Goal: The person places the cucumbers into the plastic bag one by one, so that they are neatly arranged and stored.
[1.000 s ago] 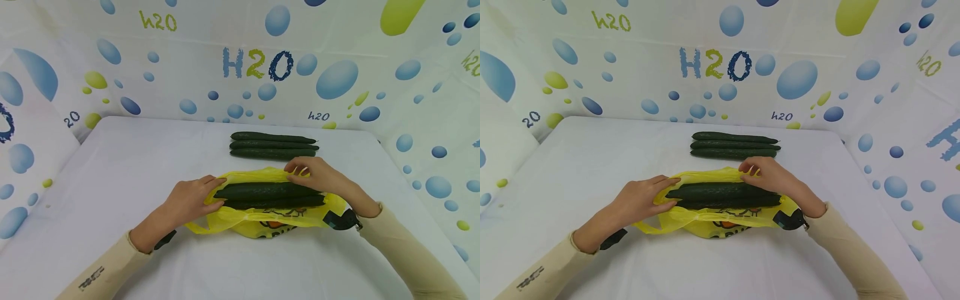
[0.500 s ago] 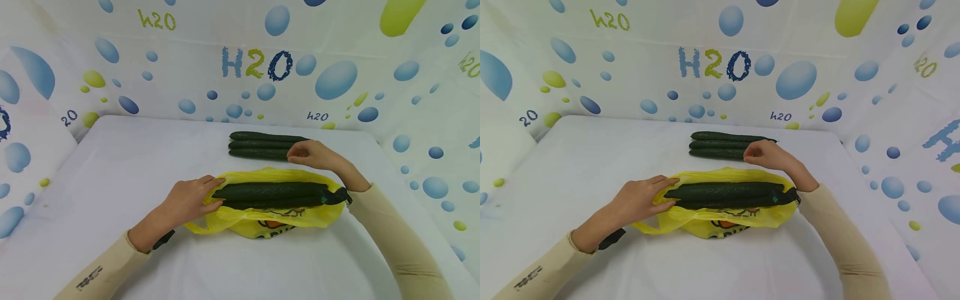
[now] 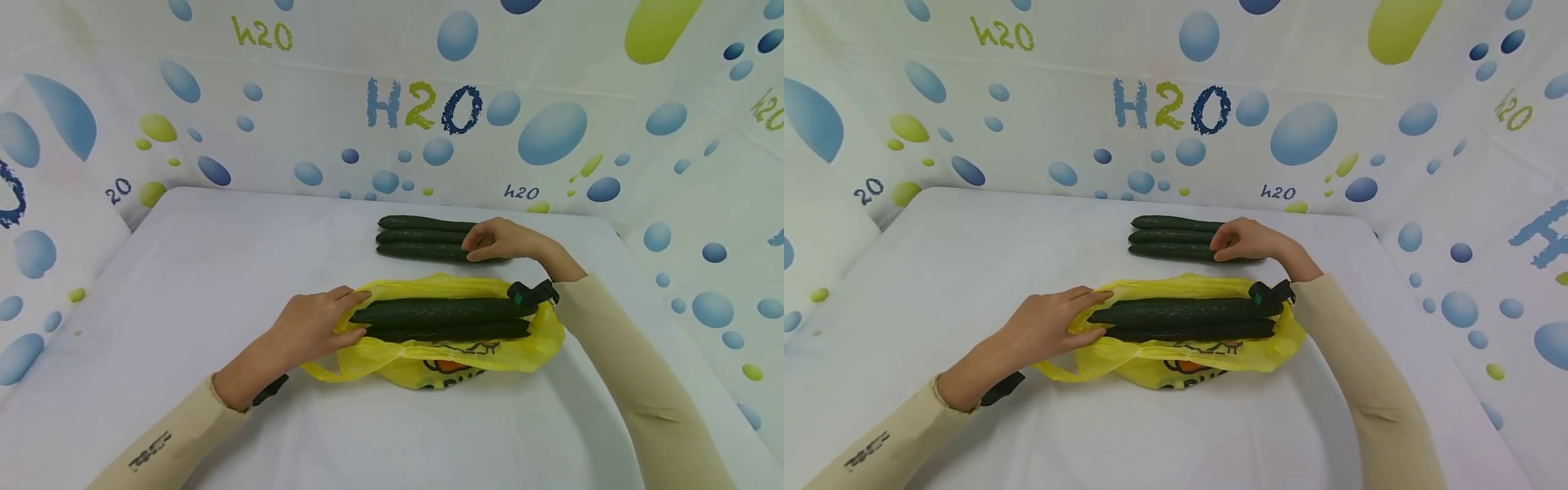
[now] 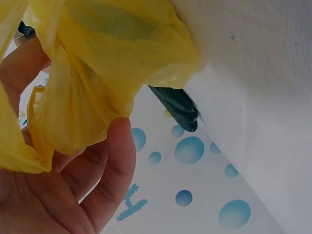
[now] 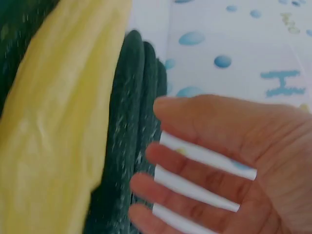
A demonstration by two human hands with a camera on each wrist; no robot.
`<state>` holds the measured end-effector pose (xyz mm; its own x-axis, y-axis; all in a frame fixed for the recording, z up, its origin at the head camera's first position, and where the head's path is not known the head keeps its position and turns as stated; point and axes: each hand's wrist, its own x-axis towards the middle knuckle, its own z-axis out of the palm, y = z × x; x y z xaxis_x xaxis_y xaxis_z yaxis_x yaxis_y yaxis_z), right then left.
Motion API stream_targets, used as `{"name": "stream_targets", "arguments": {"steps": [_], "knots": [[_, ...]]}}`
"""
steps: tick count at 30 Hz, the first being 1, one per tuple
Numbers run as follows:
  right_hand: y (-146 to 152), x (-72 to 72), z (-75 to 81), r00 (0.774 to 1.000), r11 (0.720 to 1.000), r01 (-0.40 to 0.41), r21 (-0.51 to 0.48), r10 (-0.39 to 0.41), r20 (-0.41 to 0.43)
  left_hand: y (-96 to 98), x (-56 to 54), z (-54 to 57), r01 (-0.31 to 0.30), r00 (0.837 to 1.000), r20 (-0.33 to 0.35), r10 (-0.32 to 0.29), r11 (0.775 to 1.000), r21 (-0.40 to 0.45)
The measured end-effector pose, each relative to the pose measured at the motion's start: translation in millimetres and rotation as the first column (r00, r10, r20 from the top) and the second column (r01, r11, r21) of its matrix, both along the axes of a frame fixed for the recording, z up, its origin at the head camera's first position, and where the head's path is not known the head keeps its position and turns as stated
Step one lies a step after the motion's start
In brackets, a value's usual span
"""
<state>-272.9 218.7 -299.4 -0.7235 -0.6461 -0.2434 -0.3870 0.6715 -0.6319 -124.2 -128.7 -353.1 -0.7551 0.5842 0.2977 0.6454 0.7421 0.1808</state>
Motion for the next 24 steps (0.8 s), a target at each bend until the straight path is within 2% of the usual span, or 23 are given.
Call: {"name": "stream_targets", "arguments": {"steps": [6, 12, 19, 24], "knots": [[3, -13.4, -6.6, 0.999, 1.000, -0.015, -0.004, 0.016, 0.031, 0.7, -0.5, -0.7, 0.006, 1.000, -0.005, -0.006, 1.000, -0.002], [7, -23.0, -18.8, 1.000, 0.999, 0.016, 0.040, -0.016, 0.000, 1.6, -0.2, -1.1, 0.011, 1.000, -0.002, -0.011, 1.000, -0.004], [5, -26.0, -29.6, 0.999, 0.992, 0.039, 0.119, -0.038, -0.008, 0.9, 0.1, -1.3, 0.009, 1.000, -0.010, -0.009, 1.000, -0.008], [2, -24.6, -31.8, 0.999, 0.990, -0.013, 0.139, 0.020, -0.048, -0.1, 0.7, -1.5, 0.002, 1.000, -0.005, -0.002, 1.000, -0.004]]}}
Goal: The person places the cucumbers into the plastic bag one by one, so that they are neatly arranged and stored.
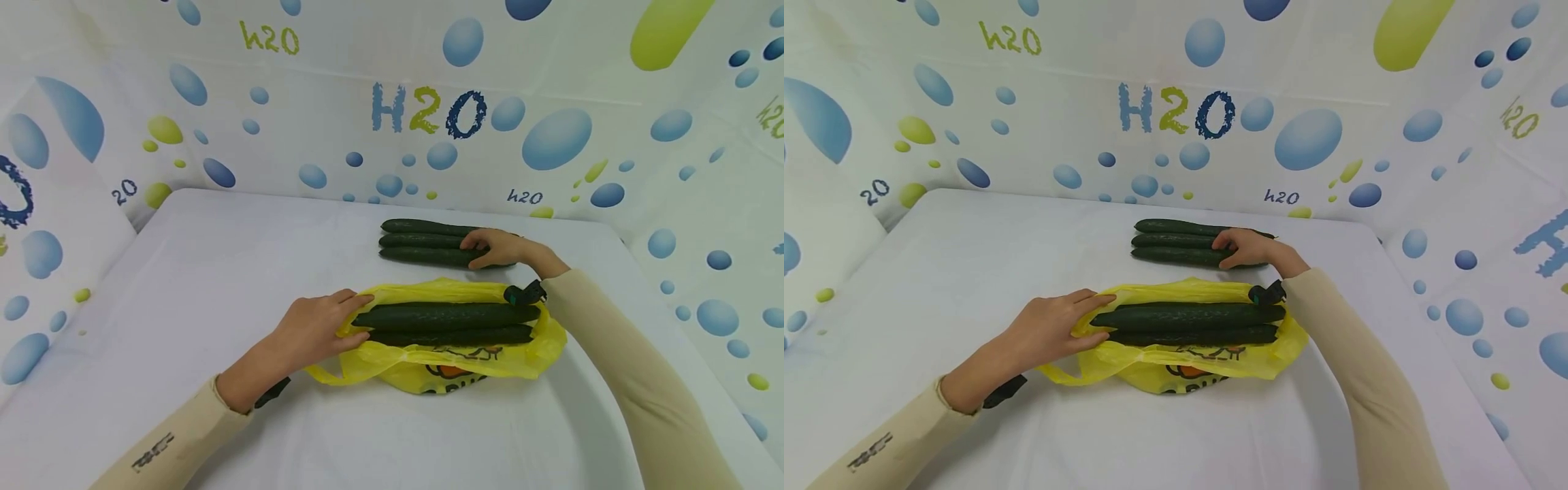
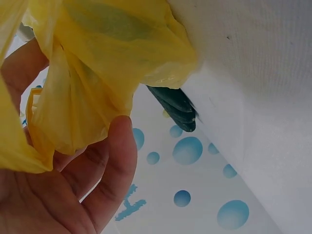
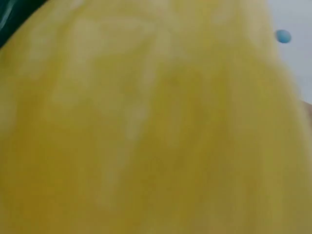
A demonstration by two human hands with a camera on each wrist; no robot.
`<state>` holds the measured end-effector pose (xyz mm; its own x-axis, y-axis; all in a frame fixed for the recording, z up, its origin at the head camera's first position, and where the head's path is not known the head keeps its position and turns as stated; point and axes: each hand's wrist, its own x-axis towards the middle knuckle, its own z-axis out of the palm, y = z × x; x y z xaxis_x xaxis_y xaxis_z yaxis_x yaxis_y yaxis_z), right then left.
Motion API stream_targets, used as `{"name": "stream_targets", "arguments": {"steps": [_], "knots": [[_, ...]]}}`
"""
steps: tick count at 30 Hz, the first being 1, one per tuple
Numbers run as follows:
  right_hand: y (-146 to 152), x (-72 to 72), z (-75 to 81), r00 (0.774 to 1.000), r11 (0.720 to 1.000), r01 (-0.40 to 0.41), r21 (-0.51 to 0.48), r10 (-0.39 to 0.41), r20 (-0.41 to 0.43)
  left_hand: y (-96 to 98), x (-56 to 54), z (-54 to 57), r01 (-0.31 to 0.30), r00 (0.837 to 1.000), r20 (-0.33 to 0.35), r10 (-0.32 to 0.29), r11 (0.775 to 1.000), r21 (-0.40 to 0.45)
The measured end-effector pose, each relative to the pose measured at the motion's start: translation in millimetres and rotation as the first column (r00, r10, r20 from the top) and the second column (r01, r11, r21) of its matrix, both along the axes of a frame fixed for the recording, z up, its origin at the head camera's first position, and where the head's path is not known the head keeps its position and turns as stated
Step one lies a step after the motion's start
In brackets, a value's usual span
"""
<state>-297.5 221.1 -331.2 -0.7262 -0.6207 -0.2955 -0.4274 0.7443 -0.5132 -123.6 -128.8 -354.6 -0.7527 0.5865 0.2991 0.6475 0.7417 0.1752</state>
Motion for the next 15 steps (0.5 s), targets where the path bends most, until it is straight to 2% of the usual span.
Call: {"name": "stream_targets", "arguments": {"steps": [5, 10, 15], "knots": [[-2.4, 0.0, -1.6, 1.000, 1.000, -0.022, -0.016, 0.022, -0.015, -0.6, 1.0, 0.8, -0.006, 0.997, 0.078, 0.003, 0.999, 0.034], [-2.4, 0.5, -2.2, 0.999, 1.000, -0.022, -0.021, 0.021, -0.039, -1.0, 1.0, 2.5, -0.011, 0.984, 0.176, 0.001, 0.998, 0.056], [-2.5, 1.2, -1.4, 0.999, 0.999, -0.036, -0.009, 0.035, -0.041, -2.0, 0.0, 3.5, -0.007, 0.974, 0.225, -0.009, 0.998, 0.068]]}}
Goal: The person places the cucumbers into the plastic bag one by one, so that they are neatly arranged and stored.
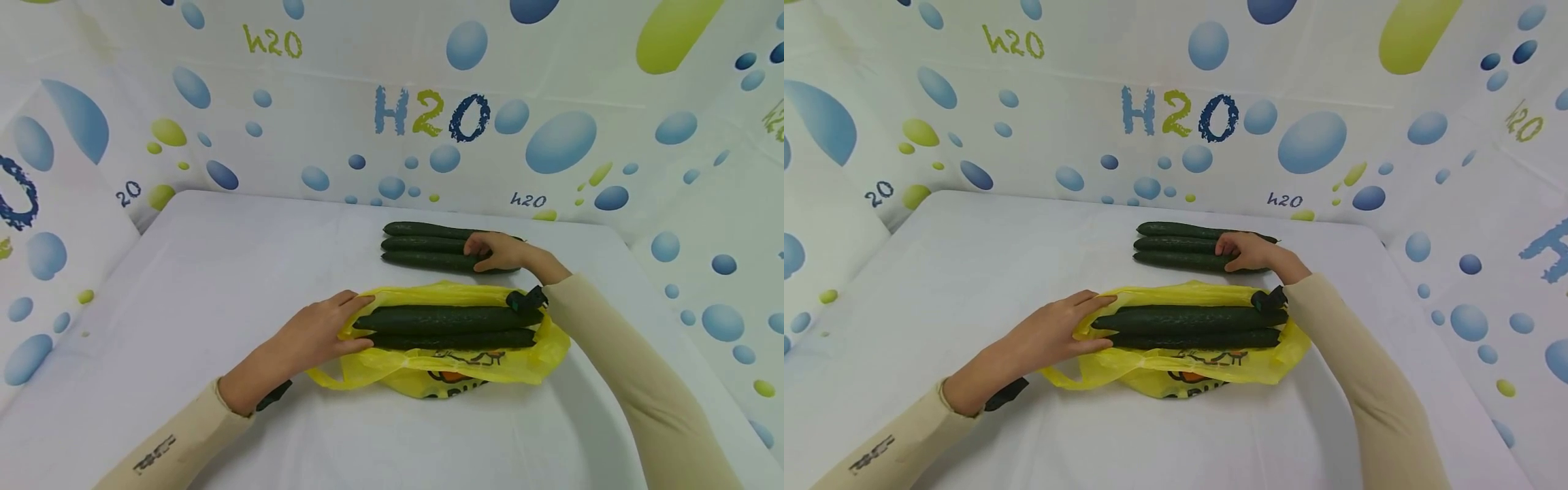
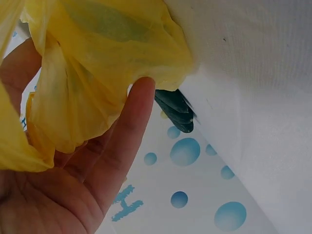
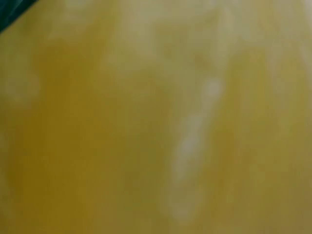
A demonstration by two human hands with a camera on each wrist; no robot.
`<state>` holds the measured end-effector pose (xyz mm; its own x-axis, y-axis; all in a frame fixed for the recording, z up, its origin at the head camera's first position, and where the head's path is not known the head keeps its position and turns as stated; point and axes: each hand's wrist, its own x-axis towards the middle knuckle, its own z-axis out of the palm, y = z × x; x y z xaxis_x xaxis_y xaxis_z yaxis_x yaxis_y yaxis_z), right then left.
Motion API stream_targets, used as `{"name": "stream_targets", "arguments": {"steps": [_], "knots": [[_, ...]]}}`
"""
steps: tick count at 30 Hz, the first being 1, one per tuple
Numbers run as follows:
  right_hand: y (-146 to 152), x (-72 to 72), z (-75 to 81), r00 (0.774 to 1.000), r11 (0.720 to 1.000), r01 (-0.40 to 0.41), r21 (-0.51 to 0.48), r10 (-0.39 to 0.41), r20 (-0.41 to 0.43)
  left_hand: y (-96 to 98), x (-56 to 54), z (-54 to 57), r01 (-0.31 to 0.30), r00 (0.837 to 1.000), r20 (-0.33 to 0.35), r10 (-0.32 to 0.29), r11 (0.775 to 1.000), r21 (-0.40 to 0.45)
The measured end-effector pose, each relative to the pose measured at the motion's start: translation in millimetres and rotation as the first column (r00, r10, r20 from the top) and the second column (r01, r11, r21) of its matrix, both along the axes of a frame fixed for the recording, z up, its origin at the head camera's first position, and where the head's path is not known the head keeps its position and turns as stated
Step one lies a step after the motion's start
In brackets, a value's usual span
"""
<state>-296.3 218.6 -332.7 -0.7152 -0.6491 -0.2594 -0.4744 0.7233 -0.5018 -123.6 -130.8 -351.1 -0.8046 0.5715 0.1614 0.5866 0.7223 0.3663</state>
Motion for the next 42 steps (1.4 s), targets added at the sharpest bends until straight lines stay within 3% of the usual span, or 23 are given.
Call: {"name": "stream_targets", "arguments": {"steps": [10, 20, 30, 42], "knots": [[5, -1.2, 2.3, 0.991, 0.998, 0.060, -0.033, -0.055, 0.121, 3.2, -3.3, 4.6, 0.025, 0.997, 0.073, -0.027, 0.999, 0.023], [6, -4.4, 4.5, 0.986, 0.996, 0.085, -0.039, -0.079, 0.149, 2.3, -4.9, 8.5, 0.041, 0.999, 0.004, -0.041, 0.999, -0.015], [12, -7.7, 3.7, 0.965, 0.984, 0.167, -0.069, -0.149, 0.214, 1.8, -7.9, 12.4, 0.035, 0.999, 0.013, -0.034, 0.999, -0.026], [20, 1.9, 3.3, 0.960, 0.970, 0.223, -0.097, -0.201, 0.195, 2.3, -6.4, 10.3, 0.035, 0.999, 0.001, -0.035, 0.999, -0.028]]}}
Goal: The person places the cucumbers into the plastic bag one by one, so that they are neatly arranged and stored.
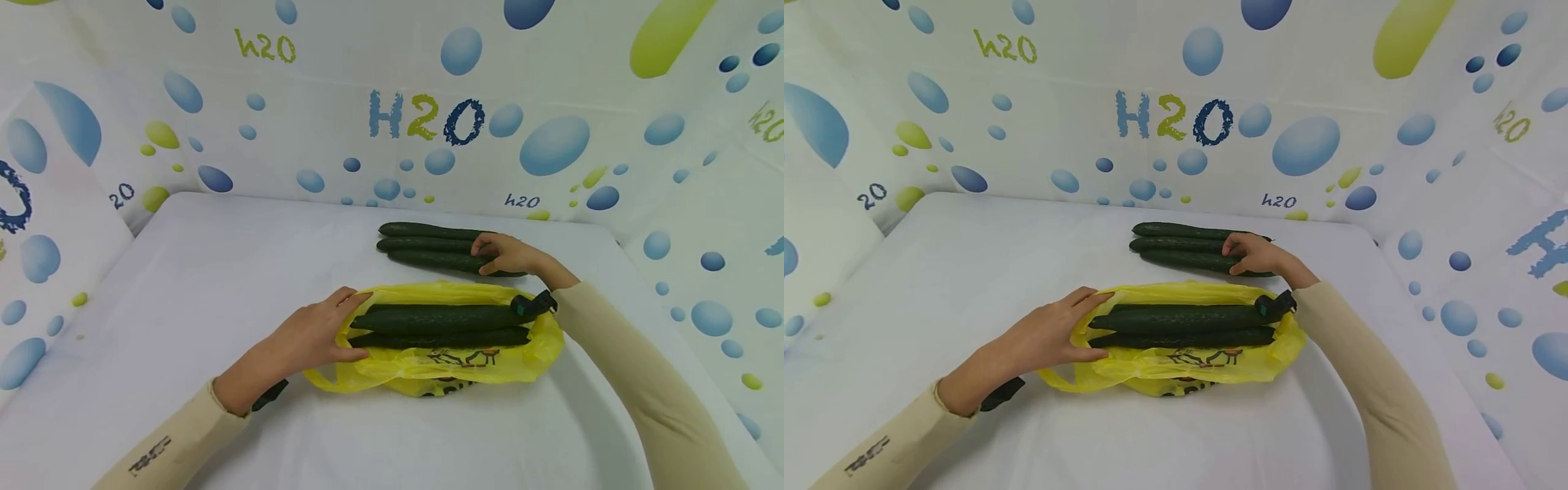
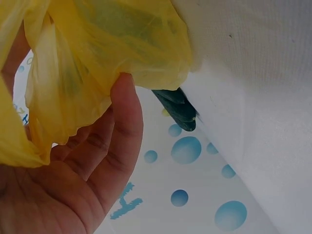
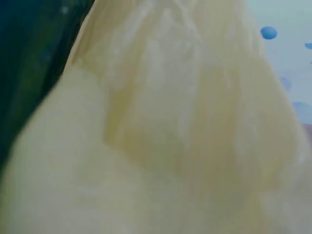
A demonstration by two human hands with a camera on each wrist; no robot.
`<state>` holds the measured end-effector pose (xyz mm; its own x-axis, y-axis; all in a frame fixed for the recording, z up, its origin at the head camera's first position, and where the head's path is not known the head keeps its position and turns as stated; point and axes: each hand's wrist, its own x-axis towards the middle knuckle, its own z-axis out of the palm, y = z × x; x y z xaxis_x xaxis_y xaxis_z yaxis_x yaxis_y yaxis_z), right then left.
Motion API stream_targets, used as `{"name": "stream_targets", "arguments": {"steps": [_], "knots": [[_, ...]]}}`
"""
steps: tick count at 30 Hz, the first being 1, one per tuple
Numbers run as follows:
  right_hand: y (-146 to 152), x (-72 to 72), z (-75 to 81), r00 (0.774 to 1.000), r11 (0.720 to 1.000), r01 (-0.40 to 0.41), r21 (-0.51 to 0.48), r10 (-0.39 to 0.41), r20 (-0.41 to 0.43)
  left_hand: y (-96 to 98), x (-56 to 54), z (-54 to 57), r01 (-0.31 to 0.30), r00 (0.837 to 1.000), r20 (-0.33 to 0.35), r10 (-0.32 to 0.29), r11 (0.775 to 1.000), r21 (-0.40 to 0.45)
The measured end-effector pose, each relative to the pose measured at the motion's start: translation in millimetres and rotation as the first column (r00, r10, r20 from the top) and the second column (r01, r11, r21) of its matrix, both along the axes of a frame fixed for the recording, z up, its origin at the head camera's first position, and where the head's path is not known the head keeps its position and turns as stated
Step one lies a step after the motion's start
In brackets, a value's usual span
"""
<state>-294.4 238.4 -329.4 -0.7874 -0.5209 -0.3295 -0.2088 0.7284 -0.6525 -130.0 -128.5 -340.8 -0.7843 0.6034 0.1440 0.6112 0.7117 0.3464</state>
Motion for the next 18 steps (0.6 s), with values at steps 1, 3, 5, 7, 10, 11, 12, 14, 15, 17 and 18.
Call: {"name": "stream_targets", "arguments": {"steps": [1, 3, 5, 7, 10, 11, 12, 14, 15, 17, 18], "knots": [[0, 0.6, 0.9, 1.000, 1.000, -0.004, -0.003, 0.004, -0.005, -0.2, 0.1, -0.2, 0.001, 1.000, -0.003, -0.001, 1.000, 0.000], [0, 2.1, 3.9, 1.000, 1.000, -0.007, -0.012, 0.007, -0.013, -0.4, 0.3, -0.9, 0.004, 1.000, -0.009, -0.004, 1.000, 0.001], [1, 4.9, 7.7, 1.000, 1.000, -0.006, -0.024, 0.006, -0.020, -0.5, 0.8, -2.0, 0.010, 1.000, -0.014, -0.010, 1.000, 0.001], [2, 7.7, 12.6, 1.000, 0.999, -0.003, -0.043, 0.001, -0.028, -0.6, 1.3, -2.8, 0.014, 1.000, -0.016, -0.014, 1.000, 0.002], [4, 11.2, 19.2, 0.999, 0.998, 0.009, -0.066, -0.012, -0.044, -0.7, 2.4, -3.7, 0.014, 1.000, -0.022, -0.014, 1.000, 0.001], [4, 12.2, 20.9, 0.999, 0.997, 0.013, -0.072, -0.016, -0.050, -0.8, 2.7, -3.9, 0.014, 1.000, -0.025, -0.014, 1.000, -0.001], [5, 13.0, 22.7, 0.998, 0.997, 0.012, -0.075, -0.016, -0.060, -1.0, 3.1, -4.1, 0.013, 1.000, -0.029, -0.013, 1.000, -0.002], [5, 15.1, 24.8, 0.997, 0.997, 0.019, -0.078, -0.024, -0.069, -1.3, 3.8, -4.6, 0.010, 0.999, -0.036, -0.010, 1.000, -0.004], [5, 16.2, 25.5, 0.997, 0.997, 0.021, -0.080, -0.027, -0.069, -1.4, 4.2, -4.9, 0.009, 0.999, -0.037, -0.009, 1.000, -0.005], [5, 19.4, 27.0, 0.997, 0.996, 0.028, -0.086, -0.034, -0.070, -1.8, 4.6, -5.9, 0.008, 0.999, -0.040, -0.009, 1.000, -0.006], [5, 21.1, 27.5, 0.997, 0.996, 0.030, -0.087, -0.036, -0.071, -2.0, 4.8, -6.4, 0.009, 0.999, -0.043, -0.009, 1.000, -0.005]]}}
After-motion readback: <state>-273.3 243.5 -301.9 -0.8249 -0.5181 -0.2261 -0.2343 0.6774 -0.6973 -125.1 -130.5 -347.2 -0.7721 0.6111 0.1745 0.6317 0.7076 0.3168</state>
